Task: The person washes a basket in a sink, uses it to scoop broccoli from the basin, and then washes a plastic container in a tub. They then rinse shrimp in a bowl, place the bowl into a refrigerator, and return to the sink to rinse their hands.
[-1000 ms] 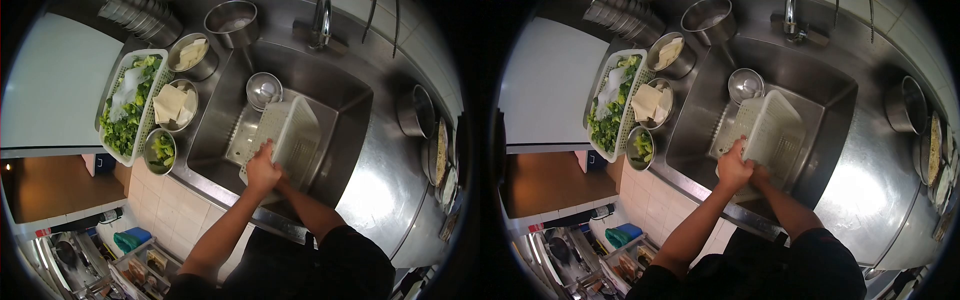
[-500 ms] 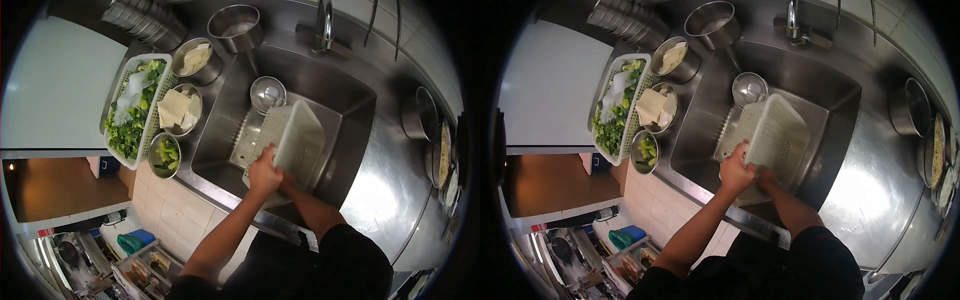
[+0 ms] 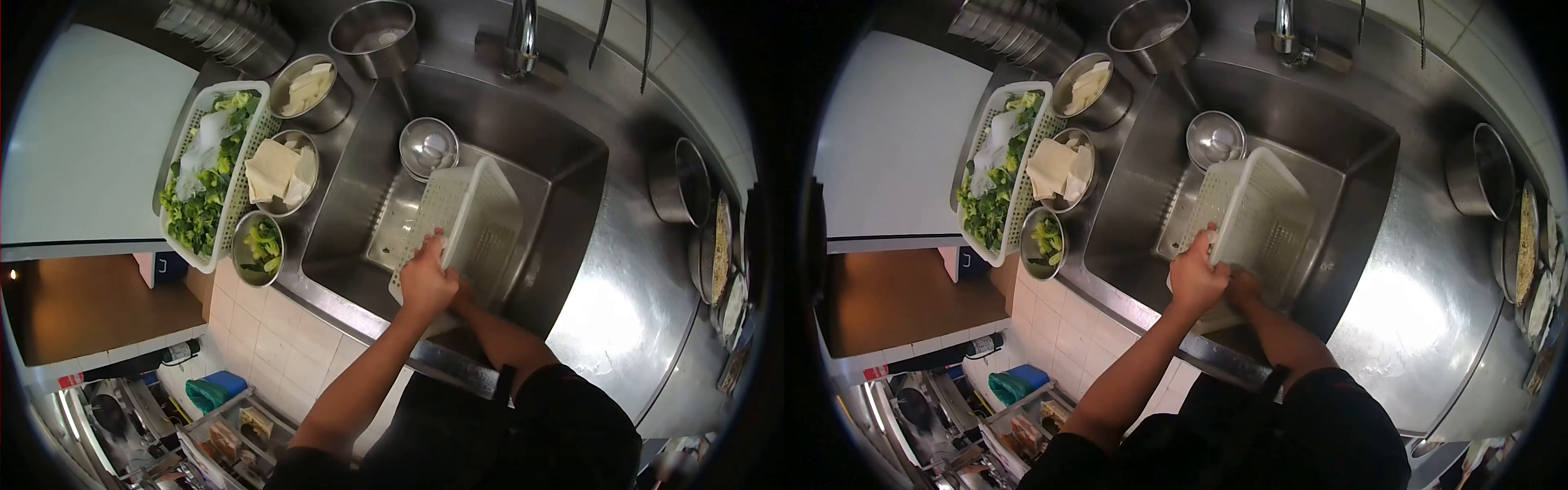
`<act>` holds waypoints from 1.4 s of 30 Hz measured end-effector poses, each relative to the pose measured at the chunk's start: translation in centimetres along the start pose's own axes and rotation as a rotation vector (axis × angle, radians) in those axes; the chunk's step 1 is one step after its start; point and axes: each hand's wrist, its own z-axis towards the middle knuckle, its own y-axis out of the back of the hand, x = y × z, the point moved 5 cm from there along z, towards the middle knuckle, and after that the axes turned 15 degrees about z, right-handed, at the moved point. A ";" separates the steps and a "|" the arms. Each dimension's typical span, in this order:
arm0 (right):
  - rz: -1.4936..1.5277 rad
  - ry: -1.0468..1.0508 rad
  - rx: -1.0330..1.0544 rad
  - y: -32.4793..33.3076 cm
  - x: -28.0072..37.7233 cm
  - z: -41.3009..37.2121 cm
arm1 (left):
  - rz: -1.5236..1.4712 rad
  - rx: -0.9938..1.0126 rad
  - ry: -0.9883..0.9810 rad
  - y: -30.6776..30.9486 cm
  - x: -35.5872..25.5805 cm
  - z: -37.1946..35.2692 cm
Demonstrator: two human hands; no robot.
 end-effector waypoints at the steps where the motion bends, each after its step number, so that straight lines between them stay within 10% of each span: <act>1: -0.025 -0.012 0.002 -0.3 -0.3 0.4 | -0.016 -0.014 -0.009 0.0 0.2 0.0; 12: -0.126 0.028 0.010 0.2 0.9 0.2 | -0.040 -0.043 -0.017 0.7 0.1 0.2; 14: -0.183 0.016 0.016 0.2 0.2 0.2 | -0.064 0.252 0.089 0.2 0.1 0.1; 21: -0.154 -0.069 0.039 -0.1 -1.1 0.9 | -0.052 0.330 0.124 0.7 0.1 0.2; 32: -0.089 -0.024 -0.016 -1.3 -3.4 3.0 | -0.071 0.189 0.040 0.5 0.0 0.0; 42: 0.472 0.331 0.370 0.2 14.3 -7.3 | -0.060 0.079 0.031 1.0 1.8 0.1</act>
